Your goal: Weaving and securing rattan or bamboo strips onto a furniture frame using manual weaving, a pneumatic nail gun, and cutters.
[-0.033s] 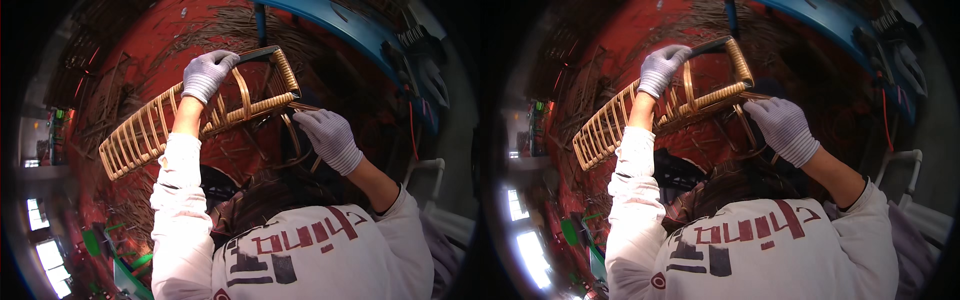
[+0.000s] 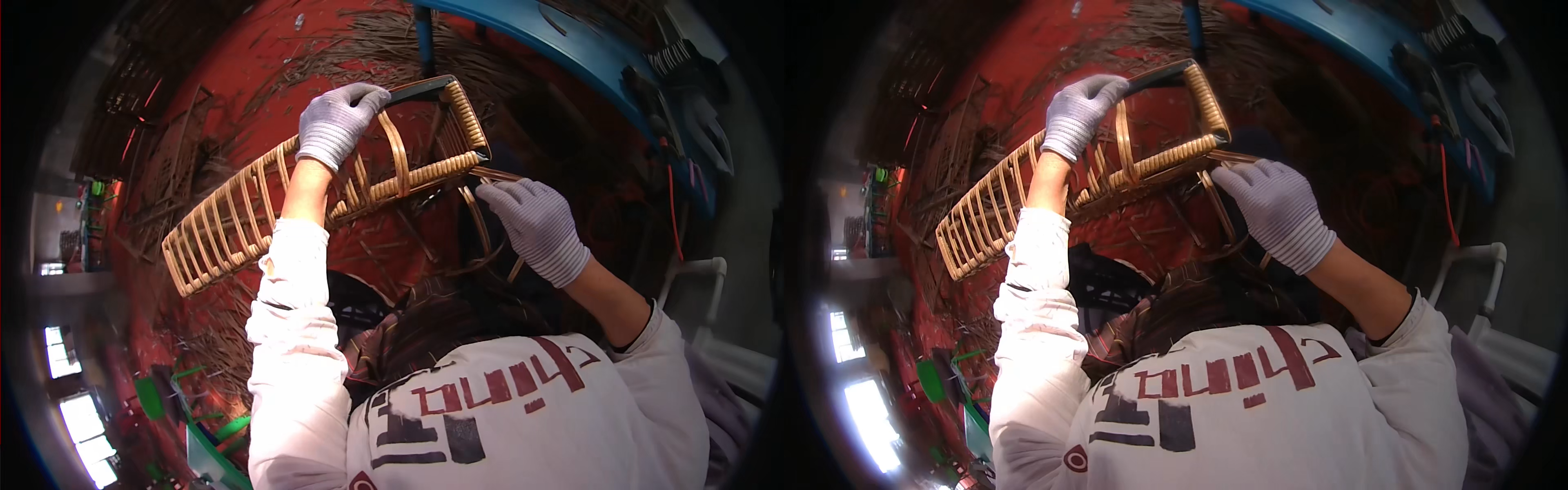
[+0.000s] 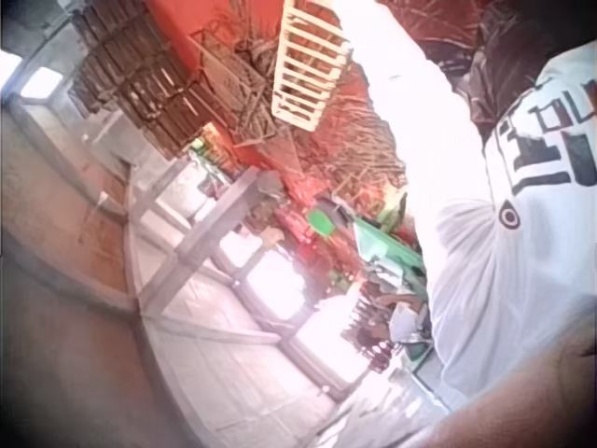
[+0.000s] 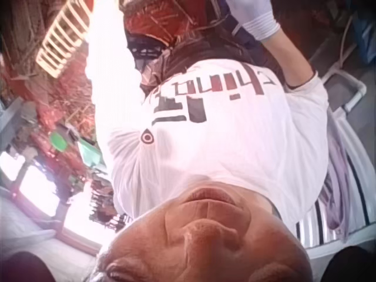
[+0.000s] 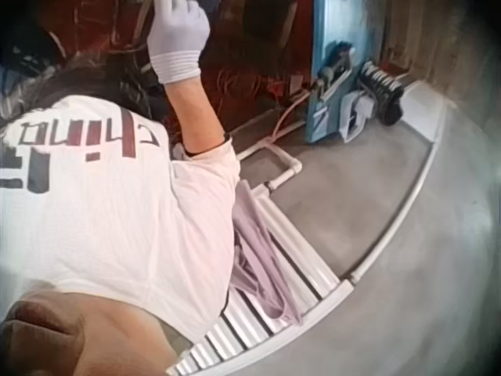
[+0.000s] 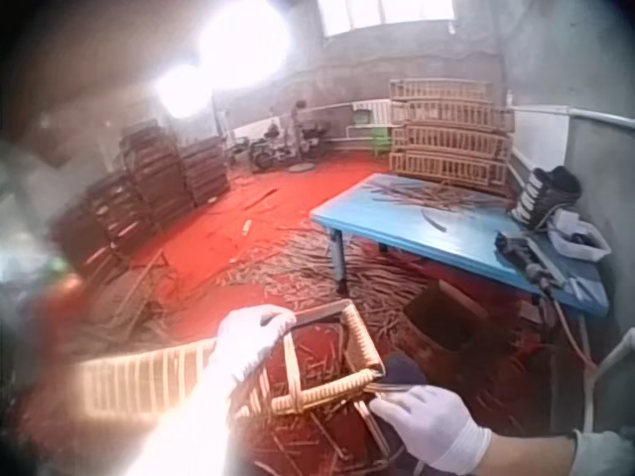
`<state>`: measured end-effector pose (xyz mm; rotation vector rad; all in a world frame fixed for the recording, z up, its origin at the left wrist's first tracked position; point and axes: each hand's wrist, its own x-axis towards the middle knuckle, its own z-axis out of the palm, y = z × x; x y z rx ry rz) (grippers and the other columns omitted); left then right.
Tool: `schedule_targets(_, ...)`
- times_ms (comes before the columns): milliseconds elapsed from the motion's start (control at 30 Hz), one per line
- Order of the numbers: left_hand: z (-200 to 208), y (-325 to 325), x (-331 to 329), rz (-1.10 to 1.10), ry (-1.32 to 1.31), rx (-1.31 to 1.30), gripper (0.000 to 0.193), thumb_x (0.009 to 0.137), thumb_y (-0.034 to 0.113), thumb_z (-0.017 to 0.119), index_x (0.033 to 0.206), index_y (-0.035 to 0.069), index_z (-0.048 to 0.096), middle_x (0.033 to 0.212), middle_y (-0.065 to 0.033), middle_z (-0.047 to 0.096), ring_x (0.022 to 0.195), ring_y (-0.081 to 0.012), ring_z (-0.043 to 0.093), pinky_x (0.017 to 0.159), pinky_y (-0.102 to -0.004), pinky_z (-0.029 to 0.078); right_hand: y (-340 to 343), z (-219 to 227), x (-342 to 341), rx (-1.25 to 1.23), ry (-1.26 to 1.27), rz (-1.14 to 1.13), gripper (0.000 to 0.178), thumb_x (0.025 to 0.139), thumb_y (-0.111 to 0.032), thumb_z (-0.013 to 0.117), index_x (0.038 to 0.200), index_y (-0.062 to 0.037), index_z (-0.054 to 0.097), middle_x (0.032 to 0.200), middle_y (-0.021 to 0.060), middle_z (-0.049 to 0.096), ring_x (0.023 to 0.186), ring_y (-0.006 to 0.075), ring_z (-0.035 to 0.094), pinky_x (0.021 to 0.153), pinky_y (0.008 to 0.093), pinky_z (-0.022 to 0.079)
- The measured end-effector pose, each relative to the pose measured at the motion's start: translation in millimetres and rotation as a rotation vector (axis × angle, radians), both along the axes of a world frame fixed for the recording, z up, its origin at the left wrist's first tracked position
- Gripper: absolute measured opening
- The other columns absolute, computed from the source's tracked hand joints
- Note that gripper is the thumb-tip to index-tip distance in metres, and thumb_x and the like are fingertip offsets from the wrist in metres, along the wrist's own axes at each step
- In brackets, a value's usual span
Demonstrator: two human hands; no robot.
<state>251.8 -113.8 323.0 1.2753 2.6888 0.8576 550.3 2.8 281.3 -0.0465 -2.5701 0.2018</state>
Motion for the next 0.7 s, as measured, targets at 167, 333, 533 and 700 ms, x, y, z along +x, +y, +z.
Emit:
schedule_targets(167,1,1,4,0.017,-0.039,-0.03,0.038,0.088,0.061,0.063,0.107,0.031,0.077,0.093,-0.0052,0.075,0.093,-0.028,0.071,0.081,-0.0403,0.054,-9,-2,-5,0.126,-0.032,0.042,0.031,0.084,-0.012,0.066,0.115,-0.0124,0.067,0.106,0.0061,0.065,0.096,0.0248,0.065,0.086,0.0383,0.055)
schedule_targets(333,1,-2,4,-0.004,0.008,-0.013,0.036,0.09,0.057,0.063,0.108,0.03,0.076,0.096,-0.0062,0.075,0.095,-0.0291,0.071,0.082,-0.0409,0.054,-9,-6,-13,0.125,-0.058,0.164,0.035,0.084,-0.015,0.066,0.118,-0.0148,0.067,0.11,0.0075,0.061,0.102,0.0258,0.062,0.09,0.0401,0.053)
schedule_targets(533,3,-3,7,0.009,-0.003,-0.018,0.034,0.09,0.056,0.064,0.107,0.029,0.076,0.096,-0.0062,0.075,0.094,-0.0289,0.071,0.081,-0.0409,0.054,0,-10,-19,0.166,-0.038,0.128,0.029,0.086,-0.017,0.068,0.115,-0.0163,0.068,0.1,0.0061,0.061,0.096,0.0242,0.063,0.085,0.0372,0.055)
schedule_targets(700,0,-2,5,-0.02,0.083,0.035,0.035,0.09,0.057,0.063,0.106,0.029,0.077,0.095,-0.007,0.075,0.093,-0.0301,0.071,0.079,-0.0415,0.055,9,19,-31,-0.25,0.018,0.196,0.018,0.089,-0.02,0.071,0.105,-0.0136,0.071,0.091,0.005,0.068,0.082,0.0228,0.069,0.077,0.0354,0.057)
